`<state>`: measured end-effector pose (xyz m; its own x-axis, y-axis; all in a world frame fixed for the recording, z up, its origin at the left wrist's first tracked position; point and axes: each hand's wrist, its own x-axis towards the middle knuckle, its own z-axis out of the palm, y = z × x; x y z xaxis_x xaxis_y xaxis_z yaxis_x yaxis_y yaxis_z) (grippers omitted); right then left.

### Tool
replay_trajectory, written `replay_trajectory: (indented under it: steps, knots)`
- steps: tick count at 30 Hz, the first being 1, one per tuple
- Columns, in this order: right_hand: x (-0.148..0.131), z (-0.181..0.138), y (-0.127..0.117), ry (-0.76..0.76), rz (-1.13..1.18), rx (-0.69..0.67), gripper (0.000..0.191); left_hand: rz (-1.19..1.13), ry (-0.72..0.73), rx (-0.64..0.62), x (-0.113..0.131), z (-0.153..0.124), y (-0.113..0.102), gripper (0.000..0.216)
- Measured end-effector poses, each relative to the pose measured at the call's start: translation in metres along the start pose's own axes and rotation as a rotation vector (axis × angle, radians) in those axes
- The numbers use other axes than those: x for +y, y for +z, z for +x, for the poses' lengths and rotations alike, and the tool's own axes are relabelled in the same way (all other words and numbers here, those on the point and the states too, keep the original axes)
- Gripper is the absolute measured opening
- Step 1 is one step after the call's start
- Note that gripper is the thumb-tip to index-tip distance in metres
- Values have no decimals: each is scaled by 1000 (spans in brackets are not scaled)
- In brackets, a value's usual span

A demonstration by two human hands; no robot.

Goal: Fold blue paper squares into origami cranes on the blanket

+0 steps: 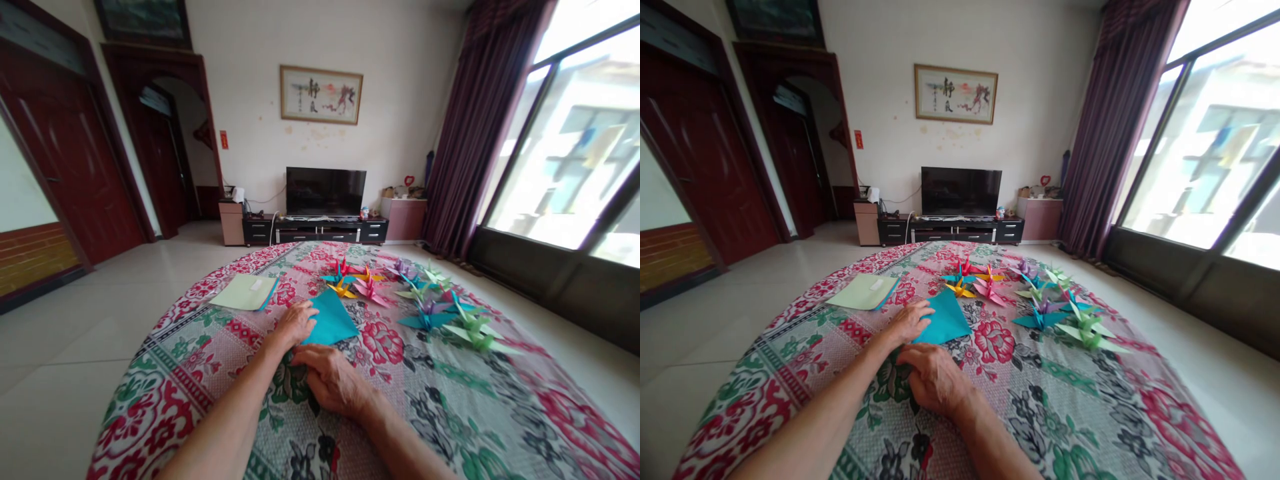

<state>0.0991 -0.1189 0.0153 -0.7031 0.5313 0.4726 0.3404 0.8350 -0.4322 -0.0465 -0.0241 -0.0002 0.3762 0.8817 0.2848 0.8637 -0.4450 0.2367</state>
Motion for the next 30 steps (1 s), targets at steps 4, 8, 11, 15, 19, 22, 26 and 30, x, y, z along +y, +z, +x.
replay_trajectory:
  steps: [4, 8, 11, 15, 19, 22, 26, 30]
  knots:
    - [19, -6, -11, 124, -133, 225, 37, 29, -2, -48, 0, -3, -3, 32]
    - [48, -20, -22, 376, -360, 311, 37, 36, -6, -51, 0, -6, -6, 31]
    - [59, -26, -23, 529, -448, 308, 39, 32, -12, -59, -3, -6, -8, 32]
    - [57, -24, -21, 554, -439, 306, 31, 27, -35, -43, -5, -6, -10, 32]
    - [42, -17, -22, 506, -347, 267, 25, 11, -138, 22, -4, -7, -12, 27]
    - [28, -14, -23, 407, -242, 221, 28, -20, -200, 74, -3, -8, -14, 25]
    - [28, -11, -23, 365, -122, 200, 38, -20, -172, 91, -2, -7, -12, 28]
    - [60, -1, -29, 591, -306, 490, 24, 17, -131, 77, 2, -5, -5, 27]
